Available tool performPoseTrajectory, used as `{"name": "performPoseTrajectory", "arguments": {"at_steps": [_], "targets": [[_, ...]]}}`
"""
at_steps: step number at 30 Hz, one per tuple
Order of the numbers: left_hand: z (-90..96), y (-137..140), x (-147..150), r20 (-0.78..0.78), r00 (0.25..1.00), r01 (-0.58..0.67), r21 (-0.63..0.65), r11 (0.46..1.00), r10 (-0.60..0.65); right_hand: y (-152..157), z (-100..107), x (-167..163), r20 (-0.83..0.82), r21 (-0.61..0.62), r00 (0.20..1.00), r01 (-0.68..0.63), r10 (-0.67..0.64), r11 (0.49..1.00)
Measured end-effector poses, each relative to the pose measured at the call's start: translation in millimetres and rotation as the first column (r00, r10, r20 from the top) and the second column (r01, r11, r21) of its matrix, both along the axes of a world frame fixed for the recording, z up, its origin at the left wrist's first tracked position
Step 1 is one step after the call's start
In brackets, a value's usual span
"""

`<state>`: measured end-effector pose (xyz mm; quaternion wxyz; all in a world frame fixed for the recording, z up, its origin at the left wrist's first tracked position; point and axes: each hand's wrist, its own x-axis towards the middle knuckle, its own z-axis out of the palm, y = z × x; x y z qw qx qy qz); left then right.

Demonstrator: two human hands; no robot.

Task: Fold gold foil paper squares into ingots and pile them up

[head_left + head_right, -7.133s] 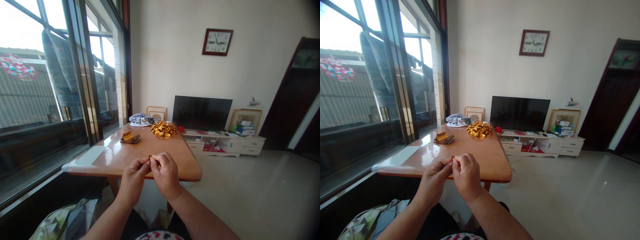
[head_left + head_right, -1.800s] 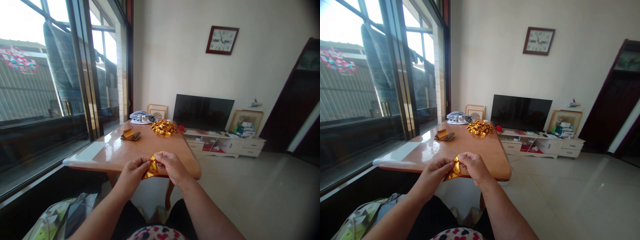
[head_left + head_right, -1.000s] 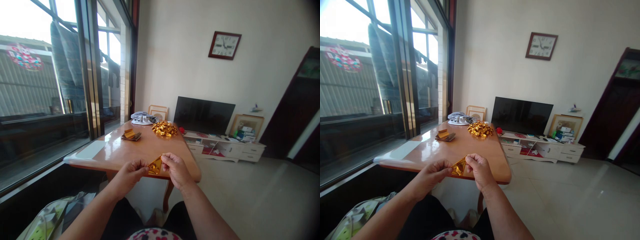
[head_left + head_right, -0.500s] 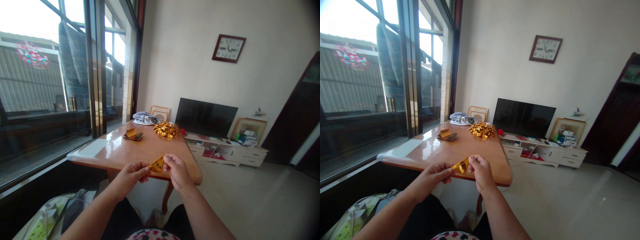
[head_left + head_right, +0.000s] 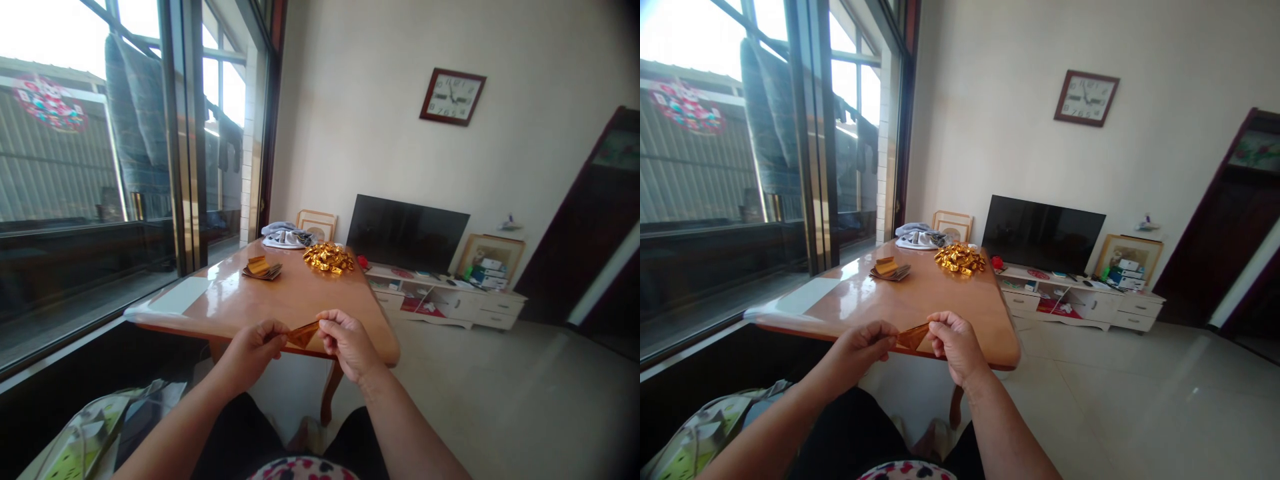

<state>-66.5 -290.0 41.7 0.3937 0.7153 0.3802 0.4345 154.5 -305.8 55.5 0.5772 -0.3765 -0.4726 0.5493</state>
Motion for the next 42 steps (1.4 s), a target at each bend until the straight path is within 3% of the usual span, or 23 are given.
{"name": "performPoseTrajectory", "arguments": {"at_steps": [7,12,20,29,42], "targets": [[9.2,-3.8,-0.3,-0.033,0.996,-0.078,0.151,0.986,0.084,-0.2,-0.6,0.7,0.073,-0.1,0.997,0.006,0.001,0.995],[5.5,-3.2,0.6,-0.036,0.995,-0.092,0.051,0.994,0.094,-1.3,0.0,0.5,0.11,-0.048,0.994,-0.005,0.01,0.999],[1.4,-1.2,3.9,0.041,0.993,-0.106,-0.051,0.993,0.108,1.6,0.5,0.1,0.199,-0.063,0.979,0.047,-0.034,0.997],[5.2,-1.0,5.9,0.059,0.992,-0.105,-0.064,0.992,0.109,1.3,3.6,-4.1,0.11,-0.063,0.994,0.029,-0.021,0.998],[4.8,-5.7,16.5,0.165,0.97,-0.15,-0.171,0.974,0.178,8.6,-10.0,-12.3,0.089,-0.095,0.988,0.136,-0.127,0.986]]}}
